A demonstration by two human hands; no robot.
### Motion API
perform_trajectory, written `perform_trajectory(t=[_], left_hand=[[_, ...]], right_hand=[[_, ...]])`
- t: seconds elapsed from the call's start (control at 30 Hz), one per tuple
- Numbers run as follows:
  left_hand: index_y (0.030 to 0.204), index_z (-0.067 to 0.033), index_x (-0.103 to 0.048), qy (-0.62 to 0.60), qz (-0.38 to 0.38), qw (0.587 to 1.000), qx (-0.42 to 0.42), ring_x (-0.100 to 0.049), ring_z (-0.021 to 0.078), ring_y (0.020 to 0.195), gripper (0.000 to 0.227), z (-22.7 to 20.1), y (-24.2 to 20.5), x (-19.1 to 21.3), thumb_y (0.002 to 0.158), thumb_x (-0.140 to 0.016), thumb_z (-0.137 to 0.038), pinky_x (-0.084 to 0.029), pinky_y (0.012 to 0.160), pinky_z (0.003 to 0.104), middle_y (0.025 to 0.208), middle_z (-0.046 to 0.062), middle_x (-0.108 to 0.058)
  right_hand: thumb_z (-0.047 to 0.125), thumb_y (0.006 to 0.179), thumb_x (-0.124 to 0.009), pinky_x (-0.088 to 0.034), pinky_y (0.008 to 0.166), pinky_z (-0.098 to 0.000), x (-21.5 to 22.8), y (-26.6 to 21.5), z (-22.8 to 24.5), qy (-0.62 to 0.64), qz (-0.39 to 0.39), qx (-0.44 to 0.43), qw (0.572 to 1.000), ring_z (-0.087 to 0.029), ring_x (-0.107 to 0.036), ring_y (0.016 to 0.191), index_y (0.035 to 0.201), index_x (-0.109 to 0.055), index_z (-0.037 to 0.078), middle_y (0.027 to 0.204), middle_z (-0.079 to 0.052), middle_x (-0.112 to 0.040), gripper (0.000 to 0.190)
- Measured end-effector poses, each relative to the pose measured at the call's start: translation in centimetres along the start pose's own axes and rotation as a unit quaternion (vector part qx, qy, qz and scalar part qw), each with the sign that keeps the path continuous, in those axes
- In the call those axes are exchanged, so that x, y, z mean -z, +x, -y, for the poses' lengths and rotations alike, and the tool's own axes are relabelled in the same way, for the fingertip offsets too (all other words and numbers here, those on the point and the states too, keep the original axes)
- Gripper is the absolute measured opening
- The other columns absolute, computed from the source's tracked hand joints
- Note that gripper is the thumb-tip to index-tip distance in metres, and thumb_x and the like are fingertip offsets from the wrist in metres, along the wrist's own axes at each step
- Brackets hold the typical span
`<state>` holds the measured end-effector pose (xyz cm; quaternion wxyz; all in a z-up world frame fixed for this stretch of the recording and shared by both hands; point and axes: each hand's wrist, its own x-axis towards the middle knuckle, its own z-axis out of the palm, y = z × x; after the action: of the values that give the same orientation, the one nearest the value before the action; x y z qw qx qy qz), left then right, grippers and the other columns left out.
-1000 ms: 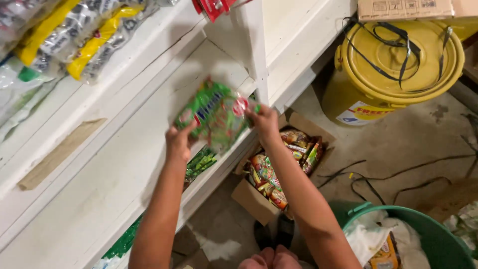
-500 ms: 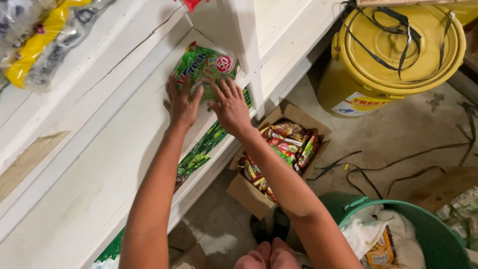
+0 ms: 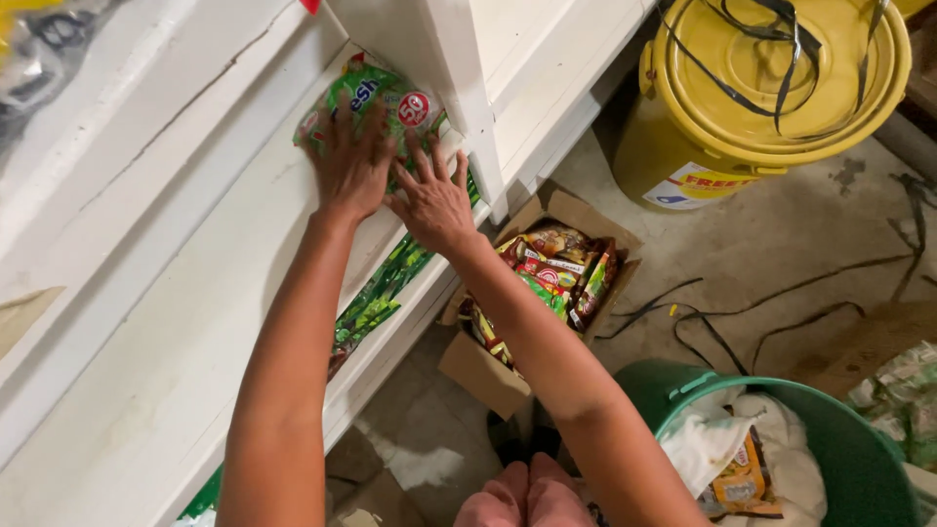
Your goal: Stocking various snack bags onto grocery store shelves from a cardboard box.
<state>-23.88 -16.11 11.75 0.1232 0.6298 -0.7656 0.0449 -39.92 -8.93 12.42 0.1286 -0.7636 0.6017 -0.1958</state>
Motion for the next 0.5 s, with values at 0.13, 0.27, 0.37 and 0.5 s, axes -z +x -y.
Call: perform_trajectory(t=[0.13,0.27,0.37,0.5], left_hand=[[0.165,-0.035,-0.029,-0.067,0.047,0.996,0.02,-0.006,0.0496,0.157,0.063,-2.3,0.8,0.2,0.108,-0.04,-0.058,-0.001,0.114,0.083,0.174,0.013,-0.012],[0.163,-0.0375,-0.028,-0.056,0.069,0.995,0.048,-0.005,0.0494,0.156,0.067,-3.2,0.6,1.0,0.103,-0.044,-0.065,0.001,0.111,0.083,0.173,0.011,-0.012],[0.164,-0.0377,-0.028,-0.053,0.072,0.995,0.043,-0.006,0.0495,0.156,0.07,-3.3,0.6,1.0,0.102,-0.045,-0.067,0.001,0.11,0.084,0.173,0.011,-0.013],[0.164,-0.0348,-0.028,-0.047,0.088,0.995,0.029,-0.008,0.0507,0.155,0.073,-2.3,0.8,1.4,0.101,-0.046,-0.066,0.001,0.109,0.085,0.172,0.013,-0.014]], right_hand=[[0.053,0.098,-0.056,-0.007,0.121,-0.0666,-1.8,-0.1,-1.8,0.014,-0.038,0.025,0.999,-0.033,-0.012,0.157,0.157,-0.038,0.017,0.169,-0.012,-0.019,0.072],[0.05,0.097,-0.06,-0.012,0.123,-0.0634,-1.5,-1.8,-2.7,0.042,-0.084,0.009,0.996,-0.034,-0.017,0.156,0.16,-0.035,0.009,0.168,-0.011,-0.024,0.08],[0.04,0.097,-0.065,-0.018,0.124,-0.0606,-1.9,-5.4,-3.3,0.064,-0.107,0.014,0.992,-0.038,-0.019,0.157,0.156,-0.04,0.011,0.169,-0.012,-0.027,0.07],[0.028,0.098,-0.067,-0.023,0.128,-0.0589,-5.5,-13.8,-3.8,0.123,-0.135,-0.008,0.983,-0.038,-0.025,0.157,0.152,-0.047,0.012,0.168,-0.012,-0.031,0.06]])
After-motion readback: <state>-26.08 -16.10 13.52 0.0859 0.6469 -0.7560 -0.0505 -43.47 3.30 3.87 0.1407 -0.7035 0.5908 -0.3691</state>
